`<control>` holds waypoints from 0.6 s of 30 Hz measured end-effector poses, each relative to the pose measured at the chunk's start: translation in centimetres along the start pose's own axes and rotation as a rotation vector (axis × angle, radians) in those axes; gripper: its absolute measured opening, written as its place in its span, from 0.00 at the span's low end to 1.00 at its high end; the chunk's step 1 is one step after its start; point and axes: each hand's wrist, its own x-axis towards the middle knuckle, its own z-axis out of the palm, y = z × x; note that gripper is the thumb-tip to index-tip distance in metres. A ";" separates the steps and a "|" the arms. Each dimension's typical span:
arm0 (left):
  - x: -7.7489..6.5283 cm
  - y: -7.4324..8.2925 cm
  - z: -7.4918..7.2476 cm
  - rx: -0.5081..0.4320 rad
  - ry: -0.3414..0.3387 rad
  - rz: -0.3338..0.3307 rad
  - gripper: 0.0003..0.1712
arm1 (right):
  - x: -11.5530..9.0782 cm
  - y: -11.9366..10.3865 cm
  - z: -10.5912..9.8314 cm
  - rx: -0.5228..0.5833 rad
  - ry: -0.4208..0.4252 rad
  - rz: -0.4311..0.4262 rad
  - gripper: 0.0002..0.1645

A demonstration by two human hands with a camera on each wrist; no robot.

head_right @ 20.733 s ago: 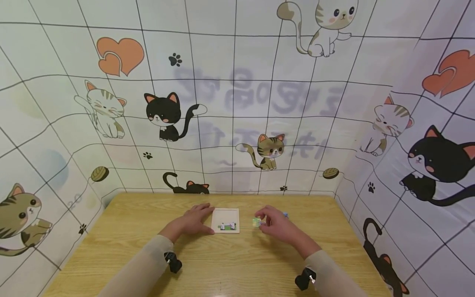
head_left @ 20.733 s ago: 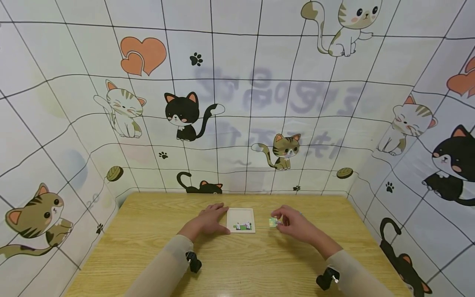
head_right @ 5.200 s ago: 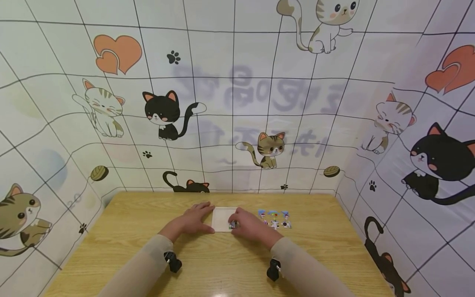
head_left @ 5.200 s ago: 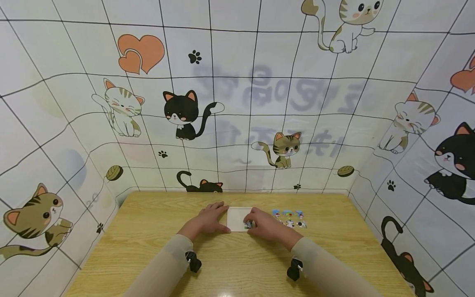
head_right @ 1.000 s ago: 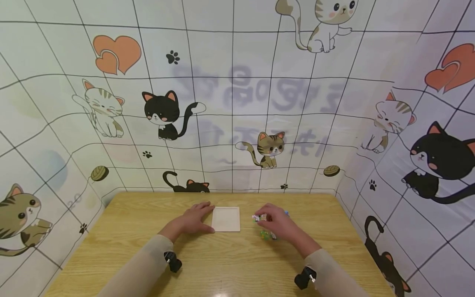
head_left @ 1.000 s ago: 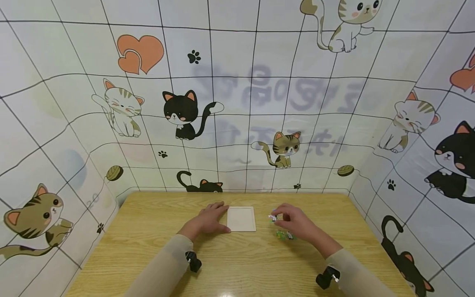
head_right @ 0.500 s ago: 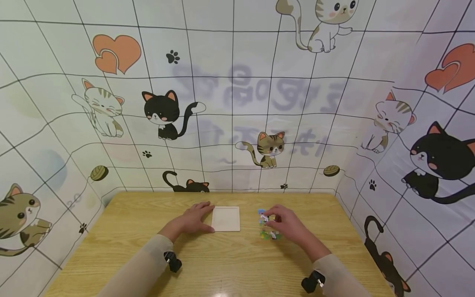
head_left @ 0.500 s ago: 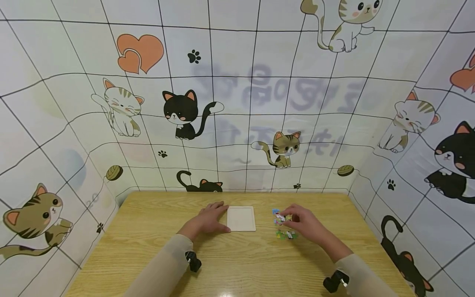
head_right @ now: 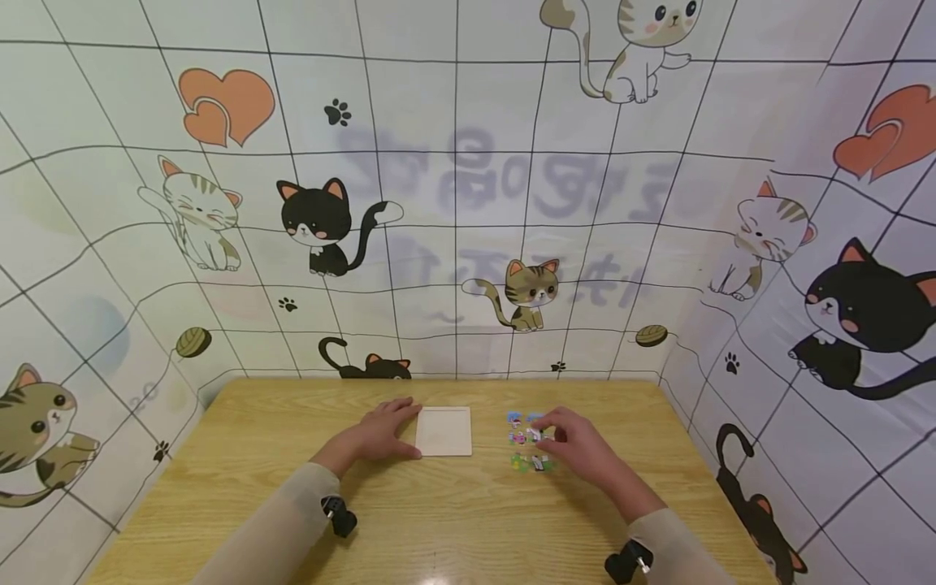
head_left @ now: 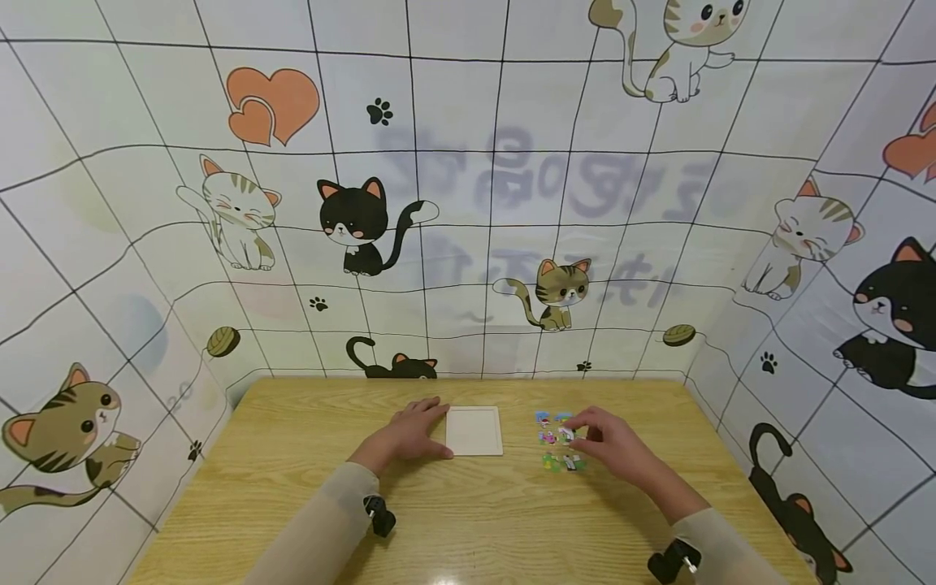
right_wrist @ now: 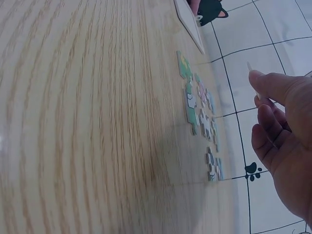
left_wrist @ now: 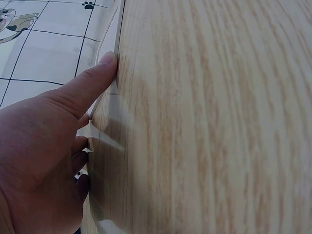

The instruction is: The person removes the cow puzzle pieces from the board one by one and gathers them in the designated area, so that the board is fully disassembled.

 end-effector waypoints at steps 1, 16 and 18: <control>0.0 0.0 0.0 -0.001 0.001 0.001 0.59 | -0.1 0.1 -0.1 0.003 0.001 0.005 0.16; 0.0 0.2 0.0 0.012 0.005 -0.002 0.59 | -1.4 1.1 -1.3 0.005 -0.009 -0.037 0.14; 0.0 0.2 0.0 0.018 0.005 0.000 0.59 | -1.6 1.3 -1.5 -0.002 -0.015 -0.032 0.15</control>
